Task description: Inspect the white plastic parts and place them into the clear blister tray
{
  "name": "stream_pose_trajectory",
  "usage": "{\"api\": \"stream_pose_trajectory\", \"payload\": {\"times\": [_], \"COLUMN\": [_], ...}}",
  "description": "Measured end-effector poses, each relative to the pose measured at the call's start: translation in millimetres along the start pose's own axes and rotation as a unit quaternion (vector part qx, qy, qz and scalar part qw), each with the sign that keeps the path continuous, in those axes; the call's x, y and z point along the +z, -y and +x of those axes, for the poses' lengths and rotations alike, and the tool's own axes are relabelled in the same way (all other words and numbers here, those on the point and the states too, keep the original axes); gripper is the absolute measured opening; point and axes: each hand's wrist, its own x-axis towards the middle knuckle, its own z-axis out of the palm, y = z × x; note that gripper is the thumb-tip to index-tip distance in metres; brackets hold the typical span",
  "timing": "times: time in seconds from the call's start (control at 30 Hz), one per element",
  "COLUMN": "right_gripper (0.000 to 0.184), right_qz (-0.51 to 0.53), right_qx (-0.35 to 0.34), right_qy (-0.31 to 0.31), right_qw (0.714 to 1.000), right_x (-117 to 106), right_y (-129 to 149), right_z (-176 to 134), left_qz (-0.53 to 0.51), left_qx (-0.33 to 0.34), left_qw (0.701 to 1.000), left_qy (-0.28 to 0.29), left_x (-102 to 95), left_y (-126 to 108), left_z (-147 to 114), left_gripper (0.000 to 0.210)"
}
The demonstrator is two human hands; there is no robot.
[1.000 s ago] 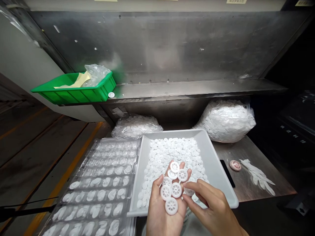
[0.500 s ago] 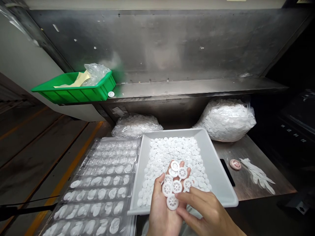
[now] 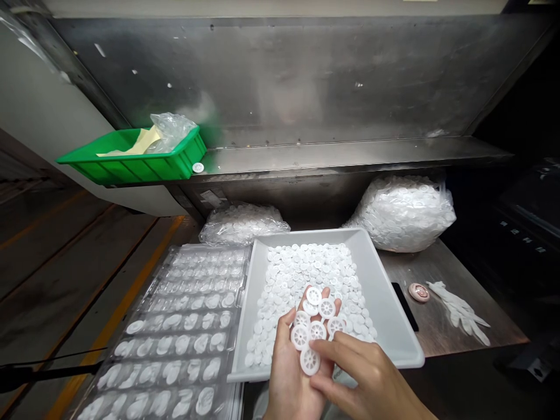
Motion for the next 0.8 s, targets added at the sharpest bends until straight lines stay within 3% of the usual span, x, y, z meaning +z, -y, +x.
{"api": "stream_pose_trajectory", "payload": {"times": [0.23, 0.43, 0.6, 0.8], "right_gripper": [0.021, 0.038, 0.028, 0.021], "right_qz": [0.017, 0.056, 0.092, 0.111], "right_qx": [0.024, 0.062, 0.123, 0.132], "right_qy": [0.021, 0.027, 0.064, 0.089], "right_qw": [0.999, 0.996, 0.986, 0.981], "right_x": [0.6, 0.9, -1.1, -1.8], "right_y": [0.6, -2.3, -5.9, -4.2], "right_z": [-0.7, -2.8, -7.8, -8.5], "left_qz": [-0.024, -0.035, -0.041, -0.025], "left_qx": [-0.010, -0.001, 0.034, 0.029], "left_qw": [0.999, 0.999, 0.998, 0.999], "left_qy": [0.031, 0.028, 0.019, 0.014], "left_x": [1.6, 2.1, 0.6, -2.7], "left_y": [-1.2, -3.3, -5.7, -8.3], "left_z": [0.8, -1.2, 1.3, 7.3], "left_gripper": [0.045, 0.049, 0.049, 0.046]}}
